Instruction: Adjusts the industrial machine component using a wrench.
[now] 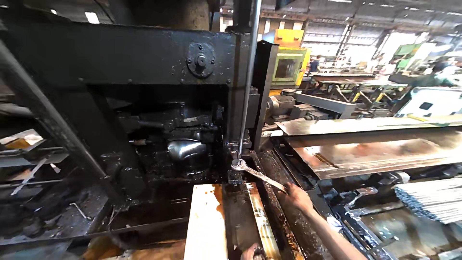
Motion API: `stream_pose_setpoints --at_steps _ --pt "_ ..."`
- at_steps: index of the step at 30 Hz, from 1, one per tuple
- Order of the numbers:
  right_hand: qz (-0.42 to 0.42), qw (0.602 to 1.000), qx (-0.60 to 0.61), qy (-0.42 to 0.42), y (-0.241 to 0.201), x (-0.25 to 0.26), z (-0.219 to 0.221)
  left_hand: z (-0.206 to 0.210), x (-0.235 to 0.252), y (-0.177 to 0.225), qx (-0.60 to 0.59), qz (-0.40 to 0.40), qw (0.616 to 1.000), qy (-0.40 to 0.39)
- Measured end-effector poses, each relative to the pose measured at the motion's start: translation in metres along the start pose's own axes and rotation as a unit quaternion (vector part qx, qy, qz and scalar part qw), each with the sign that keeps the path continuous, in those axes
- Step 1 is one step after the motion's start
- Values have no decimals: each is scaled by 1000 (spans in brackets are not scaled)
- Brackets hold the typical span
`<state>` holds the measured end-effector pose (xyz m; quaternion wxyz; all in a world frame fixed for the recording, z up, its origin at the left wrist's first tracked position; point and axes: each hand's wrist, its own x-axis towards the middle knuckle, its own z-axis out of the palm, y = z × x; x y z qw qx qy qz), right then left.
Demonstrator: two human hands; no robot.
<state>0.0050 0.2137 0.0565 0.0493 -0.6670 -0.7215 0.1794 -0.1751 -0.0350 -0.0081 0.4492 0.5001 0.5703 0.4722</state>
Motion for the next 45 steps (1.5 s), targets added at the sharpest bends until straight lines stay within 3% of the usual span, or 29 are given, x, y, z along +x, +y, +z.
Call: stream_pose_setpoints --at_steps 6,10,12,14,17,20,26,29,32,37,45 --pt "-8 996 -85 22 -4 -2 -5 8 -6 9 -39 -42 998 18" --pt "0 991 -116 59 -29 -13 -9 -1 0 17 -54 -15 998 16" --pt "18 994 -102 44 -17 -23 30 -9 -25 -2 -49 -36 998 -1" --pt "2 987 -107 123 -26 -15 23 -20 -8 3 -64 -14 998 13" --pt "28 987 -128 97 -58 -38 33 -46 -6 -6 -94 -42 993 57" --pt "28 996 -64 50 -73 -44 29 -77 -8 -8 -113 -61 989 69" --pt "-27 998 5 50 -13 -48 -4 -116 -5 -17 -156 -49 983 88" --pt "-102 994 20 35 31 -73 -20 -122 -7 -21 -150 -35 981 115" --pt "-169 984 49 10 57 -112 -18 -122 -6 -20 -169 -74 972 143" --pt "-215 975 36 -37 61 -159 -4 -121 -8 -14 -247 -60 953 162" --pt "-207 977 10 -49 64 -174 24 -117 -10 -17 -228 -49 955 181"
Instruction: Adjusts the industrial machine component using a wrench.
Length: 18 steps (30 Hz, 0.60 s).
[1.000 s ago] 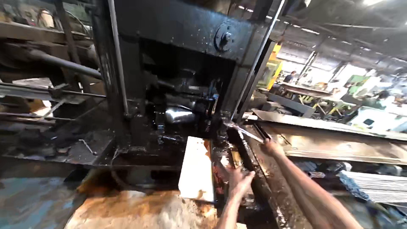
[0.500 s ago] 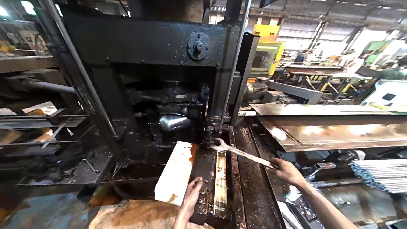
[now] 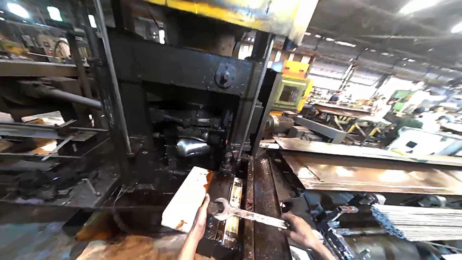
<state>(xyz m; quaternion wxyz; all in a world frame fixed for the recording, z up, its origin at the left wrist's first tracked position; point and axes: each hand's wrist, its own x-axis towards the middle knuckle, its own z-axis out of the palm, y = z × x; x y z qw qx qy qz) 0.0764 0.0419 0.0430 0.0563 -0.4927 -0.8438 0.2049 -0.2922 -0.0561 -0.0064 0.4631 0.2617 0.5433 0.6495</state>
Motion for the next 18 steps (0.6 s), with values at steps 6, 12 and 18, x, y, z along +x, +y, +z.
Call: stream_pose_setpoints --at_steps 6,12,18 --pt "20 1000 -17 -5 -30 -20 3 -3 9 -9 40 -5 999 -27" --pt "59 998 3 -10 -64 -54 20 -3 22 -1 48 -69 996 -29" --pt "132 991 -10 -10 -103 -91 37 0 24 5 71 -90 993 -13"
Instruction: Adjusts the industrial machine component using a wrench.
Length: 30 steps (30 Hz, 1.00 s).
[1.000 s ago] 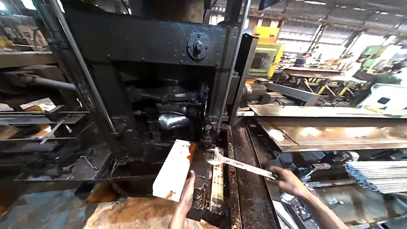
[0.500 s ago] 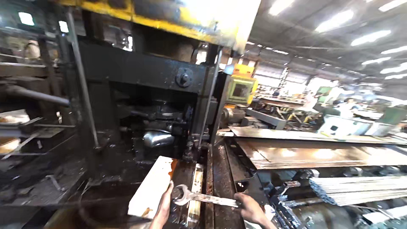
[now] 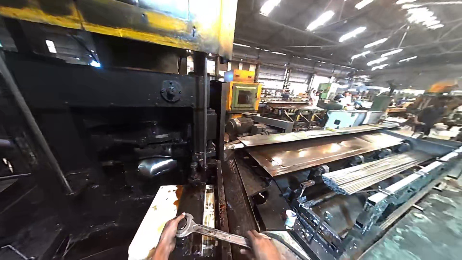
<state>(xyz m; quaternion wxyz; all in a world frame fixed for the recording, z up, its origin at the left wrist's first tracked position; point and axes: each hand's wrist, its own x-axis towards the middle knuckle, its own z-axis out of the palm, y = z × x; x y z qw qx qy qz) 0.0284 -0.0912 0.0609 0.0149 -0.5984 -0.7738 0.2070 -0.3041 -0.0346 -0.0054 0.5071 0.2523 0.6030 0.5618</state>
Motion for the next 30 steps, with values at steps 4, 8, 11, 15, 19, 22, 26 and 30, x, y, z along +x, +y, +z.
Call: stream_pose_setpoints --at_steps 4,8,11,15,19,22,26,30 --pt "39 999 -11 2 -11 -6 0 2 0 1 12 7 1000 6" --pt "3 1000 18 6 0 11 0 2 0 5 8 12 1000 14" --pt "16 1000 -6 7 -8 3 -5 3 -1 5 3 12 1000 16" --pt "46 998 -37 5 -19 -7 -3 4 -5 6 30 12 999 12" --pt "51 998 -39 -1 -21 -7 -4 4 -17 13 256 102 960 59" --pt "59 997 -43 4 -20 -7 -2 15 -47 27 524 250 807 103" --pt "62 997 -41 5 -21 -8 -2 43 -76 34 621 319 699 -156" --pt "51 998 -42 16 -18 -10 1 82 -78 11 708 278 625 -178"
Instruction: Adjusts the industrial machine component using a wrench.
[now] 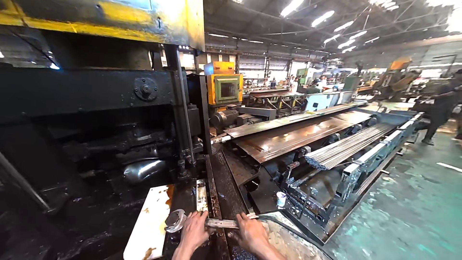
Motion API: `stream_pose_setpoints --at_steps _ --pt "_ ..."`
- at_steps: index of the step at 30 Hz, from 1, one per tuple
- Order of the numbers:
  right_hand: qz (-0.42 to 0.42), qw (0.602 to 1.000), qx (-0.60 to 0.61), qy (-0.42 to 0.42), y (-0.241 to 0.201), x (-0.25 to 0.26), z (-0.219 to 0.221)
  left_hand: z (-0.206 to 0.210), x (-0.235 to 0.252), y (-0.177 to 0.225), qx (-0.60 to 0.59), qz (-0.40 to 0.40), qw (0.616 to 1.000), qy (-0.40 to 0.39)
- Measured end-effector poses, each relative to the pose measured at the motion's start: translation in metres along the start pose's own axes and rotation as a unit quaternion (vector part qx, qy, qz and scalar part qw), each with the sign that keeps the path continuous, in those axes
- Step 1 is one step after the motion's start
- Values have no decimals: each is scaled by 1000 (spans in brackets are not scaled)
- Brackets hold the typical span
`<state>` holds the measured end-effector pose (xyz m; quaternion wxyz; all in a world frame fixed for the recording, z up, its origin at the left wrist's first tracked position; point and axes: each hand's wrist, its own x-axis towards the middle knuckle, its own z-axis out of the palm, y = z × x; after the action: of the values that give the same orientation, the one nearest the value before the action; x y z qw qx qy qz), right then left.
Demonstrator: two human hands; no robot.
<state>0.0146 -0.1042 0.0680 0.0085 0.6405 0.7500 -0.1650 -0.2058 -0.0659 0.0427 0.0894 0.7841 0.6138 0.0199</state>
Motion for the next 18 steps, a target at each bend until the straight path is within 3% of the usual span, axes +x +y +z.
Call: stream_pose_setpoints --at_steps 4,10,15,18 --pt "-14 1000 10 0 4 -1 10 12 9 18 43 -98 994 27" --pt "-32 999 20 19 5 -1 14 16 10 17 44 -119 991 47" --pt "-57 993 51 88 6 -11 8 -7 3 28 -6 -110 993 51" --pt "-74 988 84 107 3 -35 52 24 -26 17 -16 -102 994 41"
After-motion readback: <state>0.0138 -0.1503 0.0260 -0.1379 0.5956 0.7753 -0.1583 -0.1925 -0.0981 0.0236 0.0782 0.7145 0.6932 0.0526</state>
